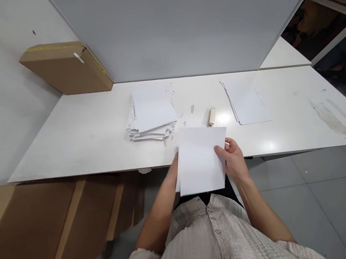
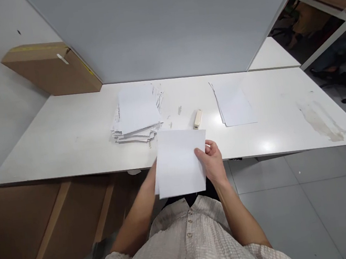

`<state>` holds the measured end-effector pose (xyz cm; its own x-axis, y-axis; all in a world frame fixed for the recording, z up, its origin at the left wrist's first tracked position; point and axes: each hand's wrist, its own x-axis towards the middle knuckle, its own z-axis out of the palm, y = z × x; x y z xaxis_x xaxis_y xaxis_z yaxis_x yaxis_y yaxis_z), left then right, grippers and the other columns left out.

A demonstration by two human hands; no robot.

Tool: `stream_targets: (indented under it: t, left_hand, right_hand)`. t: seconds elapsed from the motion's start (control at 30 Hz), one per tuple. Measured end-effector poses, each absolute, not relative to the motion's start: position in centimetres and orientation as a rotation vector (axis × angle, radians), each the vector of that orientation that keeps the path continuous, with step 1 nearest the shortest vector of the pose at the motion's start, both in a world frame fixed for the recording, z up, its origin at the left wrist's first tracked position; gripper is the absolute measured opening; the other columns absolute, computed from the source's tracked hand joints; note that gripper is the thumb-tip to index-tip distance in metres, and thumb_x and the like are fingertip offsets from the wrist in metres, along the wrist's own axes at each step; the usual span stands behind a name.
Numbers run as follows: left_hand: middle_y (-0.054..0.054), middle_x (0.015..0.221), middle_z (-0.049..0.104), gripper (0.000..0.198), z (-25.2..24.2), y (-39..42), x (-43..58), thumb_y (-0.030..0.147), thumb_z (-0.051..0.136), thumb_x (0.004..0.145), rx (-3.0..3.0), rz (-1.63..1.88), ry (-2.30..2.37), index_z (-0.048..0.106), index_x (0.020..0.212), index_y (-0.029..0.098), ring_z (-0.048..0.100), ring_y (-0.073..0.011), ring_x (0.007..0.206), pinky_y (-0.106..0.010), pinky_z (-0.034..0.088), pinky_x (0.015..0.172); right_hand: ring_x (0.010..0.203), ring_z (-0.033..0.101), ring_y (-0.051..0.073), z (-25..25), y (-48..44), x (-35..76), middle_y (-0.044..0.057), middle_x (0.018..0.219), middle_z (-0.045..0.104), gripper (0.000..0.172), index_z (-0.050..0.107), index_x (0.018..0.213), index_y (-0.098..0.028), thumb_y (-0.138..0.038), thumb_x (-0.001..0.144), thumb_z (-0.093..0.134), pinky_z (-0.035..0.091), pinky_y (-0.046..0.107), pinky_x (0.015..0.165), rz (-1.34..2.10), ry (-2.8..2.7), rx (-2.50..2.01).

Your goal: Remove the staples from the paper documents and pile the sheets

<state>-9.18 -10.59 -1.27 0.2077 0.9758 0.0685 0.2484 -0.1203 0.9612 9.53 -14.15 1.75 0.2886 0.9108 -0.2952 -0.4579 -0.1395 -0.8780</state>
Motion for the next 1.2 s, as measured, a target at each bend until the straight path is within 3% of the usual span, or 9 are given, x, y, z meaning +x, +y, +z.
stream_targets:
  t: [0.07,0.13,0.27,0.4,0.77,0.97,1.2]
  left_hand:
    - [-0.012,0.086,0.068,0.055,-0.5,-9.6,-9.7,0.057,0.035,0.089,1.263,0.933,1.080,0.064,0.106,0.014,0.064,-0.0208,0.075,-0.035,0.053,0.065]
    - [-0.012,0.086,0.068,0.061,0.3,-9.1,-10.2,0.063,0.041,0.083,0.901,0.896,0.945,0.061,0.110,0.012,0.064,-0.0191,0.071,-0.035,0.053,0.064]
    - [-0.003,0.077,0.066,0.046,0.6,-9.4,-9.7,0.047,0.070,0.069,0.781,1.016,1.011,0.065,0.101,0.014,0.058,-0.0122,0.064,-0.026,0.050,0.062]
    - [0.002,0.063,0.057,0.033,0.0,-9.9,-8.5,0.047,0.065,0.073,0.920,1.092,1.138,0.066,0.080,0.014,0.049,-0.0090,0.056,-0.022,0.044,0.056]
    - [0.004,0.060,0.050,0.031,0.0,-9.9,-7.9,0.045,0.061,0.077,1.078,1.090,1.220,0.062,0.076,0.014,0.043,-0.0078,0.056,-0.020,0.037,0.055]
    - [0.004,0.057,0.052,0.032,0.3,-9.8,-7.7,0.046,0.062,0.076,1.122,1.082,1.262,0.065,0.074,0.014,0.041,-0.0070,0.052,-0.019,0.036,0.053]
    - [0.002,0.057,0.056,0.033,0.3,-9.7,-7.5,0.046,0.061,0.077,1.139,1.065,1.271,0.067,0.074,0.014,0.044,-0.0080,0.052,-0.020,0.038,0.053]
  right_hand:
    - [0.074,0.064,0.017,2.0,-14.3,10.6,-0.001,0.088,0.070,0.053,0.051,0.111,-0.026,-0.027,0.065,0.076,0.051,0.032,0.070,1.223,-0.591,-1.250]
    - [0.077,0.064,0.018,2.2,-14.5,11.4,0.000,0.091,0.070,0.057,0.051,0.117,-0.027,-0.029,0.066,0.076,0.051,0.033,0.070,1.203,-0.646,-1.309]
    - [0.080,0.064,0.019,1.6,-14.7,11.4,0.002,0.093,0.070,0.036,0.064,0.098,-0.022,-0.033,0.066,0.076,0.051,0.034,0.074,1.253,-0.644,-1.329]
    - [0.076,0.063,0.019,0.5,-14.7,11.1,0.002,0.087,0.071,0.031,0.066,0.088,-0.022,-0.035,0.062,0.077,0.051,0.035,0.072,1.264,-0.596,-1.325]
    - [0.075,0.062,0.018,0.0,-14.5,11.6,0.002,0.084,0.069,0.034,0.063,0.085,-0.021,-0.034,0.058,0.079,0.049,0.032,0.071,1.200,-0.622,-1.369]
    - [0.069,0.057,0.014,-0.2,-14.6,11.7,0.000,0.078,0.066,0.024,0.066,0.081,-0.021,-0.041,0.068,0.072,0.045,0.027,0.064,1.131,-0.625,-1.394]
    - [0.070,0.056,0.014,-0.7,-14.7,12.0,0.000,0.077,0.065,0.023,0.067,0.079,-0.020,-0.041,0.069,0.071,0.044,0.026,0.064,1.097,-0.631,-1.402]
